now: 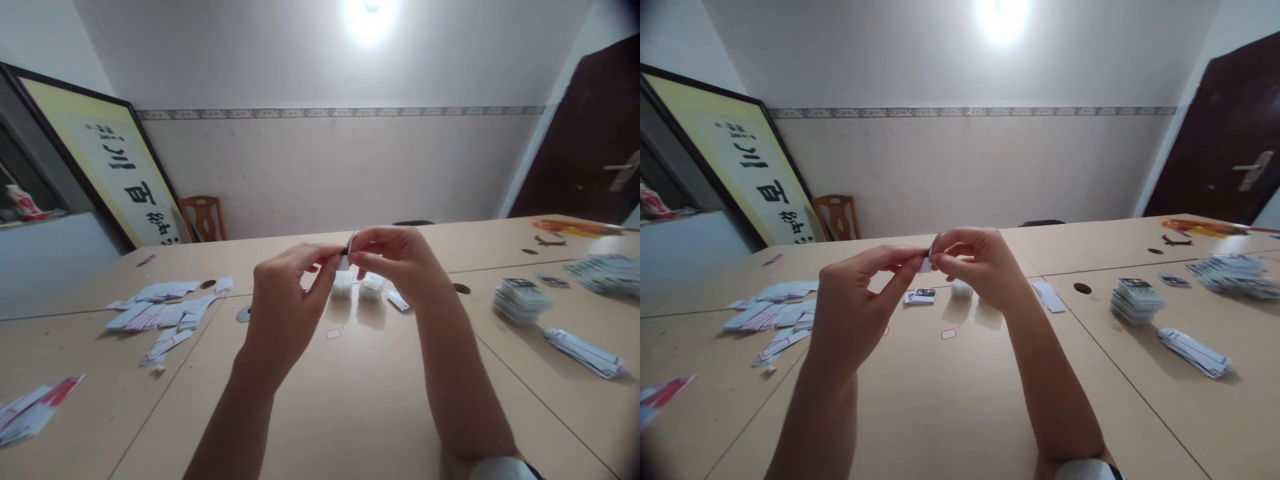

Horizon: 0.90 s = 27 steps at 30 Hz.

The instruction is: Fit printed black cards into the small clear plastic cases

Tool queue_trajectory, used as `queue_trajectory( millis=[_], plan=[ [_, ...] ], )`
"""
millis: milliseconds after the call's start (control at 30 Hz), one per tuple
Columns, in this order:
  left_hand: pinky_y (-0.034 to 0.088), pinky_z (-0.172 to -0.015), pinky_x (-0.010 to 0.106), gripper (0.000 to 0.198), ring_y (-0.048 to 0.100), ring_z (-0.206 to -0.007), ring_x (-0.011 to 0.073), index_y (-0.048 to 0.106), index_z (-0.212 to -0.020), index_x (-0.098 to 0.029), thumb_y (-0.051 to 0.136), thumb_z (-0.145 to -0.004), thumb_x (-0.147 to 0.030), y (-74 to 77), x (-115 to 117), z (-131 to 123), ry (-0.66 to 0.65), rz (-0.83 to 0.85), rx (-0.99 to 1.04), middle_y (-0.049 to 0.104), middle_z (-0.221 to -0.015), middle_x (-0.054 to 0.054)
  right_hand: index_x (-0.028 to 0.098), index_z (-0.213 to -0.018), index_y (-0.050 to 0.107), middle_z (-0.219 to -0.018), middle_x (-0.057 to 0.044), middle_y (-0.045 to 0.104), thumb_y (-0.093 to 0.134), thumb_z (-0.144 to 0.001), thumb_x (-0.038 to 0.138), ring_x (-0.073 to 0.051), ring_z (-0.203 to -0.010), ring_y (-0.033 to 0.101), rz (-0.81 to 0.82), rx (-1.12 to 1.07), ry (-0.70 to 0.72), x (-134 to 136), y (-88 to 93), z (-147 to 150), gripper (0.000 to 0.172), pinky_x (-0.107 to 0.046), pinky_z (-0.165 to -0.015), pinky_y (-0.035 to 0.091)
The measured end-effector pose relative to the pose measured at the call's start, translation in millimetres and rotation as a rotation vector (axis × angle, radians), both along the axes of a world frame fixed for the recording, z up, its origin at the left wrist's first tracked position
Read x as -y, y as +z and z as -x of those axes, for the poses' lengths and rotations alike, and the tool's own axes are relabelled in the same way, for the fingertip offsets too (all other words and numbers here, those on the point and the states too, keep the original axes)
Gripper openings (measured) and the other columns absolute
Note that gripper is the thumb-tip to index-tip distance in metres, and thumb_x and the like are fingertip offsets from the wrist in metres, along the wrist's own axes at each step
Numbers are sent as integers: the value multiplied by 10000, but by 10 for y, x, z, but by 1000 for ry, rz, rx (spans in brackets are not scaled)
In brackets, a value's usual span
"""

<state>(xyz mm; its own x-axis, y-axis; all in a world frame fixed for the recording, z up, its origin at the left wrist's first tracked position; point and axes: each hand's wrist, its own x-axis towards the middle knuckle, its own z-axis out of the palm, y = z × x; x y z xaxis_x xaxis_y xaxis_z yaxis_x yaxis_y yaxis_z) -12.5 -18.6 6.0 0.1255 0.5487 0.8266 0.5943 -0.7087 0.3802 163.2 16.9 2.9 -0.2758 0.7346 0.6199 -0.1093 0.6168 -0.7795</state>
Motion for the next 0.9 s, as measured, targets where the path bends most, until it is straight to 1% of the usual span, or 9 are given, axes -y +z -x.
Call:
queue_trajectory(
  millis=[167, 300, 400, 533, 633, 767, 900],
  plan=[
    [576, -722, 306, 156, 718, -759, 168, 761, -919, -290, 639, -898, -197, -8, 10, -8, -5, -10, -20, 781, -870, -50, 206, -746, 720, -718, -3, 665, 720, -788, 192, -130, -688, 643, -19, 36, -76, 39, 0, 14, 44, -259, -568, 529],
    [569, -708, 286, 141, 725, -777, 168, 769, -954, -270, 656, -891, -215, -7, 22, -10, -16, -31, -30, 788, -890, -35, 207, -731, 716, -701, 2, 664, 722, -782, 187, -126, -672, 642, -25, 30, -126, 69, 2, 29, 55, -252, -566, 517],
    [567, -706, 262, 135, 717, -740, 154, 776, -945, -249, 659, -886, -216, 8, 35, -5, -9, -25, -49, 787, -851, -32, 197, -730, 711, -706, 2, 668, 722, -774, 180, -133, -697, 650, -20, 48, -106, 83, 10, 26, 49, -249, -577, 507],
    [554, -694, 212, 130, 683, -657, 107, 780, -871, -230, 657, -880, -186, 28, 44, 0, 1, -27, -66, 772, -768, -53, 185, -731, 701, -713, 7, 669, 711, -760, 146, -129, -713, 645, -14, 80, -70, 97, 19, 21, 49, -245, -605, 506],
    [534, -648, 174, 145, 681, -658, 86, 782, -868, -228, 652, -876, -166, 38, 41, 1, -12, -27, -73, 774, -775, -66, 182, -720, 690, -717, 11, 665, 693, -759, 126, -125, -718, 638, -28, 95, -74, 102, 20, 22, 69, -249, -623, 508],
    [524, -618, 150, 155, 700, -674, 78, 783, -854, -223, 655, -858, -136, 49, 37, 6, -29, -17, -73, 779, -780, -70, 180, -707, 675, -711, 16, 652, 675, -761, 114, -122, -708, 630, -52, 110, -82, 99, 19, 21, 86, -242, -597, 489],
    [536, -615, 146, 114, 704, -643, 79, 783, -853, -221, 689, -844, -157, 47, 31, 16, -29, -6, -82, 777, -756, -69, 178, -704, 668, -700, 21, 642, 673, -760, 107, -120, -698, 627, -65, 135, -90, 96, 21, 25, 90, -249, -609, 487]
  ],
)
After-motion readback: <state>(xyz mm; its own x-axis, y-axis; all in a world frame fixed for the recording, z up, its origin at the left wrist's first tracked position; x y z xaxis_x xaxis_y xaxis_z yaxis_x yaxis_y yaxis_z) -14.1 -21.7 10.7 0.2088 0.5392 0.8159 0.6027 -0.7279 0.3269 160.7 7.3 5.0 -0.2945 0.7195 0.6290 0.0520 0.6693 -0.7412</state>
